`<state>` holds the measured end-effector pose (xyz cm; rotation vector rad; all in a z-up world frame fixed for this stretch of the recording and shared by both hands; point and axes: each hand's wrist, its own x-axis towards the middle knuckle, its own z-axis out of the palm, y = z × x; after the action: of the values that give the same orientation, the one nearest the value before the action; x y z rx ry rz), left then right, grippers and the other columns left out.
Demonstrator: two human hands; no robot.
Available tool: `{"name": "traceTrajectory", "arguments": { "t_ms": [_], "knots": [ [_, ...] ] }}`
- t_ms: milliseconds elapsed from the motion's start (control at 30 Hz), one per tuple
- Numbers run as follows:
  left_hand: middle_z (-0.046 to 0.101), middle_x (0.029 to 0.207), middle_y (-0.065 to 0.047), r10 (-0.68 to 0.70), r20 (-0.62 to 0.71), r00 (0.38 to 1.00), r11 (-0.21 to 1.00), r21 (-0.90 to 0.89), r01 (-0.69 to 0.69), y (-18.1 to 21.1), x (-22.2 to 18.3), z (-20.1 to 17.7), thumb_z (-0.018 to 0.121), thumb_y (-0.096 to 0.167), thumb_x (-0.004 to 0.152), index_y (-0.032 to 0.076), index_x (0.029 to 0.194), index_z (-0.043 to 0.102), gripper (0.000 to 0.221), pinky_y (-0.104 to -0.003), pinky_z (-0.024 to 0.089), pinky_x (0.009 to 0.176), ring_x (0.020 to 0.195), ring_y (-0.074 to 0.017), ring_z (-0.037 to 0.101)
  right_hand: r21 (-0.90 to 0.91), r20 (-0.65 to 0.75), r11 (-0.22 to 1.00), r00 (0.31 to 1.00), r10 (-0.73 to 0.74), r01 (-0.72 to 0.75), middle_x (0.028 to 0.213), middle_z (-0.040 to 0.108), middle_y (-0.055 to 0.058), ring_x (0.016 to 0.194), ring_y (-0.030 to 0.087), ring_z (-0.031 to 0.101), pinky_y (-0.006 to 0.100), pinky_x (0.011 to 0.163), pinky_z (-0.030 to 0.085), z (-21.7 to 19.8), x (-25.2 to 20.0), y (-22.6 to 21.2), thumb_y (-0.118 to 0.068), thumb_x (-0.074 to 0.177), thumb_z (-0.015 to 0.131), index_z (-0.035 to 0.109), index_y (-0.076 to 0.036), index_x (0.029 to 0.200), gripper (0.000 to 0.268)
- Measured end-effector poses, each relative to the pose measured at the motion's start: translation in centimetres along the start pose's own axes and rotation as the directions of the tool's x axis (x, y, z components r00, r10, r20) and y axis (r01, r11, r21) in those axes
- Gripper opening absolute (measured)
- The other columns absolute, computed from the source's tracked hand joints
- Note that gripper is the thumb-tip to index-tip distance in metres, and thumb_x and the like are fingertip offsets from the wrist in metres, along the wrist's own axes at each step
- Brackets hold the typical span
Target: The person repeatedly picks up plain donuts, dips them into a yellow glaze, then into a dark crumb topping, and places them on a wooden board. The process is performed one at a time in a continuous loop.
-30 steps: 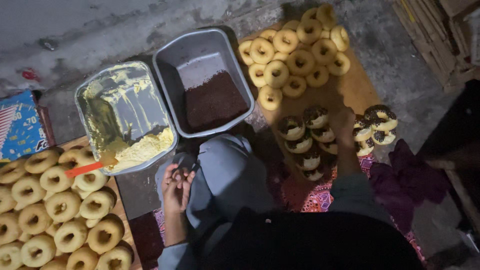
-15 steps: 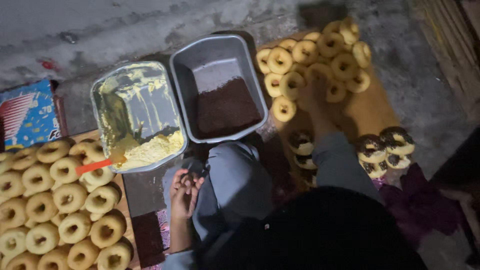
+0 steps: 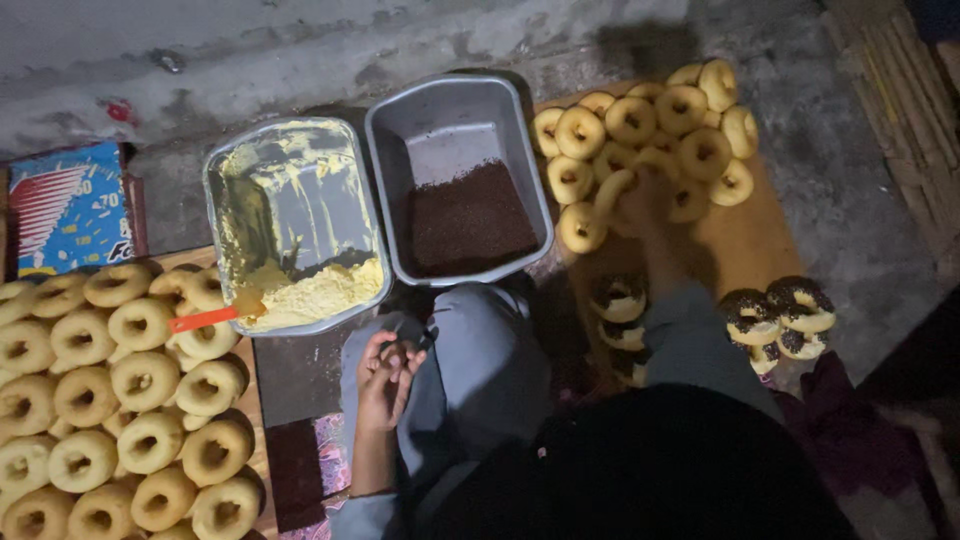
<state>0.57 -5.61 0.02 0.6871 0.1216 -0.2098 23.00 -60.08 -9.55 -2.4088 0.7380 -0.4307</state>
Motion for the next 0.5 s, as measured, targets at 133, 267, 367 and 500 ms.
{"name": "traceTrajectory", "arguments": {
  "t_ms": [133,267,367,500],
  "knots": [
    [0.060,0.093,-0.008,0.004,0.052,0.999,1.000,-0.028,-0.003,0.6,0.4,1.1,0.070,0.007,0.096,0.003,0.130,0.056,0.037,-0.051,0.051,0.104,0.104,-0.0250,0.060,0.336,-0.107,0.941,0.994,0.004,0.032,0.119,0.065,0.015,0.113,0.036,0.062,0.046,0.096,0.047,-2.5,-5.1,-4.2,-0.021,0.067,0.087,0.068,-0.013,0.105,0.043],
    [0.066,0.121,-0.012,-0.102,0.168,0.980,0.991,-0.067,0.114,2.2,0.5,2.9,0.067,0.023,0.096,0.010,0.138,0.050,0.048,-0.055,0.052,0.105,0.123,-0.0308,0.062,0.624,0.048,0.757,0.958,-0.284,0.193,0.119,0.064,0.014,0.112,0.035,0.061,0.046,0.096,0.047,-6.5,-16.5,-13.5,-0.020,0.063,0.089,0.067,-0.015,0.103,0.046],
    [0.062,0.140,-0.010,-0.229,0.344,0.911,0.953,-0.114,0.282,2.1,0.1,3.8,0.064,0.044,0.085,0.017,0.144,0.044,0.068,-0.055,0.054,0.099,0.128,-0.0300,0.060,0.705,0.142,0.516,0.616,-0.775,0.487,0.118,0.063,0.013,0.112,0.034,0.061,0.045,0.095,0.046,-10.7,-26.3,-21.1,-0.019,0.060,0.091,0.067,-0.016,0.101,0.048],
    [0.059,0.142,-0.018,-0.194,0.215,0.957,0.935,-0.255,0.247,-0.1,-1.7,3.5,0.062,0.043,0.103,0.005,0.151,0.048,0.063,-0.050,0.049,0.106,0.127,-0.0330,0.058,0.724,0.100,0.205,0.193,-0.976,0.659,0.119,0.062,0.013,0.113,0.033,0.059,0.044,0.095,0.046,-13.8,-33.1,-28.1,-0.016,0.057,0.092,0.064,-0.016,0.098,0.050]
  ]
}}
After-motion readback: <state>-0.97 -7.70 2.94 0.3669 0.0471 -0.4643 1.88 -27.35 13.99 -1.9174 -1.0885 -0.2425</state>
